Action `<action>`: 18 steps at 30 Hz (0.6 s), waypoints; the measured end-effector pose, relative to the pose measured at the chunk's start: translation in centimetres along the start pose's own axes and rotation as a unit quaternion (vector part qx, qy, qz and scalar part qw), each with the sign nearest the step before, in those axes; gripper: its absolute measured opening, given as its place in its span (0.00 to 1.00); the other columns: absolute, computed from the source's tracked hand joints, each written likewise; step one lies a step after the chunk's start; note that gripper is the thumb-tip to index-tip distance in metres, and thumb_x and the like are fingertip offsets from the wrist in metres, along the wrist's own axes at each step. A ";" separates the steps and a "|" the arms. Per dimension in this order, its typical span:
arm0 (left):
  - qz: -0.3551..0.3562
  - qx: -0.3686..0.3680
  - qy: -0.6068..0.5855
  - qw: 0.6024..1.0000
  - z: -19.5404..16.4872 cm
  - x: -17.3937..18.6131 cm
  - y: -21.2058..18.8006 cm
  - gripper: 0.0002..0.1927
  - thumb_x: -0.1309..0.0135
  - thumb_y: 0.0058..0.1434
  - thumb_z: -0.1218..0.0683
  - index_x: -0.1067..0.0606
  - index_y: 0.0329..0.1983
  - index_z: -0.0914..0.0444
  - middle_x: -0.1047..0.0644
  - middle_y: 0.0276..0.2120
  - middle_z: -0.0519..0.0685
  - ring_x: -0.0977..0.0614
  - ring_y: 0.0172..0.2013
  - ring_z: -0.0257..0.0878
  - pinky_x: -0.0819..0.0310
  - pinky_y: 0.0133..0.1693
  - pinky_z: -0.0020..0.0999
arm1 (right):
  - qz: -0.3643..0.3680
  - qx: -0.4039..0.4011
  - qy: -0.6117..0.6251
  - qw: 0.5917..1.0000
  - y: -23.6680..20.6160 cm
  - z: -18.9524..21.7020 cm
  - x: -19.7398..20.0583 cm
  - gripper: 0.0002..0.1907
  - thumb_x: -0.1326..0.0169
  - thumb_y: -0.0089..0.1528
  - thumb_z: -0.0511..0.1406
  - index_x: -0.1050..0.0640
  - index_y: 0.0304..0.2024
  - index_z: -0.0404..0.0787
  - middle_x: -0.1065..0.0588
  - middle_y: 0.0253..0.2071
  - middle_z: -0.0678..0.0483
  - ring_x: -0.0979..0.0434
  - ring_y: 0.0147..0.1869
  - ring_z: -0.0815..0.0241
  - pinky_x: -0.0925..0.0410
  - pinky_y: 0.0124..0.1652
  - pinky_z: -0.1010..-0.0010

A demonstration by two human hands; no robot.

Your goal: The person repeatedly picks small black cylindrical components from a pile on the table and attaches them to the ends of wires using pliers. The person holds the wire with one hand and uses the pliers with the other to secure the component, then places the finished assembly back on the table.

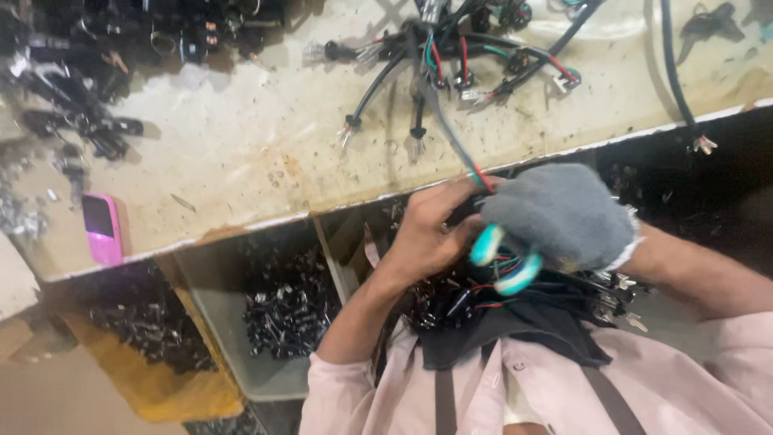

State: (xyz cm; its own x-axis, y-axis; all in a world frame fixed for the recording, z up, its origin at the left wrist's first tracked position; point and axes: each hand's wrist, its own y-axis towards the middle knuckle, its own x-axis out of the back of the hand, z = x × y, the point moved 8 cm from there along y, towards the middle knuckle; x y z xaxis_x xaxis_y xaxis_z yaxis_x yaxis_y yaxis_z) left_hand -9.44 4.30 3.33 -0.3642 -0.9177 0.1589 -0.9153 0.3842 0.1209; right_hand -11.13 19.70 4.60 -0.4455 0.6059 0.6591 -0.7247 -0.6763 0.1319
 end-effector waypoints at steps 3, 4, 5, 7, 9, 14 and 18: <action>-0.022 0.037 0.079 0.996 0.4 -0.4 -0.2 0.20 0.36 0.64 0.59 0.25 0.57 0.66 0.19 0.47 0.57 0.16 0.48 0.48 0.22 0.52 0.36 | -0.092 -0.089 0.110 0.986 0.8 -0.7 0.1 0.10 0.38 0.55 0.34 0.21 0.40 0.41 0.21 0.33 0.52 0.22 0.36 0.53 0.29 0.35 0.62; -0.031 0.069 0.101 0.992 0.8 -0.3 -0.5 0.19 0.35 0.63 0.59 0.25 0.56 0.67 0.19 0.45 0.57 0.16 0.47 0.49 0.22 0.50 0.36 | -0.126 -0.105 0.121 0.979 0.8 -0.6 0.5 0.10 0.38 0.56 0.34 0.21 0.40 0.41 0.22 0.33 0.52 0.22 0.36 0.54 0.29 0.36 0.63; -0.028 0.082 0.049 0.995 1.1 -0.6 -0.8 0.19 0.36 0.63 0.59 0.25 0.56 0.66 0.19 0.46 0.56 0.15 0.47 0.47 0.21 0.51 0.35 | -0.152 -0.105 0.123 0.975 0.8 -0.3 0.9 0.10 0.38 0.57 0.34 0.22 0.41 0.41 0.22 0.34 0.52 0.22 0.36 0.54 0.29 0.36 0.63; -0.026 0.088 -0.047 0.995 1.5 -0.6 -1.2 0.18 0.38 0.65 0.60 0.24 0.57 0.66 0.17 0.47 0.54 0.13 0.46 0.44 0.20 0.52 0.33 | -0.230 -0.100 0.131 0.959 0.0 0.3 2.3 0.10 0.39 0.59 0.34 0.22 0.42 0.40 0.22 0.35 0.52 0.23 0.37 0.54 0.30 0.37 0.64; -0.007 0.048 -0.039 0.998 1.0 -0.7 -1.5 0.18 0.37 0.64 0.60 0.24 0.56 0.66 0.18 0.47 0.55 0.14 0.47 0.45 0.21 0.51 0.33 | -0.301 -0.094 0.158 0.936 -1.3 0.7 3.3 0.09 0.40 0.60 0.34 0.23 0.43 0.40 0.23 0.35 0.52 0.23 0.37 0.55 0.30 0.37 0.65; -0.027 -0.010 0.005 1.000 -0.4 -0.5 -1.4 0.24 0.35 0.60 0.58 0.26 0.58 0.67 0.18 0.46 0.56 0.14 0.44 0.45 0.20 0.49 0.34 | -0.181 -0.037 0.140 0.973 -0.9 0.4 -0.7 0.09 0.42 0.65 0.35 0.24 0.45 0.39 0.24 0.37 0.52 0.24 0.38 0.56 0.31 0.39 0.67; 0.053 -0.009 0.120 0.991 -2.0 -2.3 -0.4 0.33 0.34 0.61 0.56 0.34 0.65 0.70 0.19 0.44 0.60 0.15 0.38 0.49 0.22 0.37 0.39 | -0.224 -0.061 0.149 0.961 0.1 -2.0 0.4 0.08 0.43 0.68 0.35 0.25 0.47 0.38 0.25 0.39 0.51 0.25 0.39 0.57 0.31 0.40 0.69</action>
State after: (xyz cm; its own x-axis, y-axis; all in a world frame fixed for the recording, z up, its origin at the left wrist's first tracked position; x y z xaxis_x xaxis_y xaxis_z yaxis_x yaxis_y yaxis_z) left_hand -7.83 6.48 4.87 -0.4051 -0.8219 0.4004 -0.8699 0.4813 0.1076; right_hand -12.42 20.68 3.42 -0.1920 0.9305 0.3120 -0.9271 -0.2762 0.2533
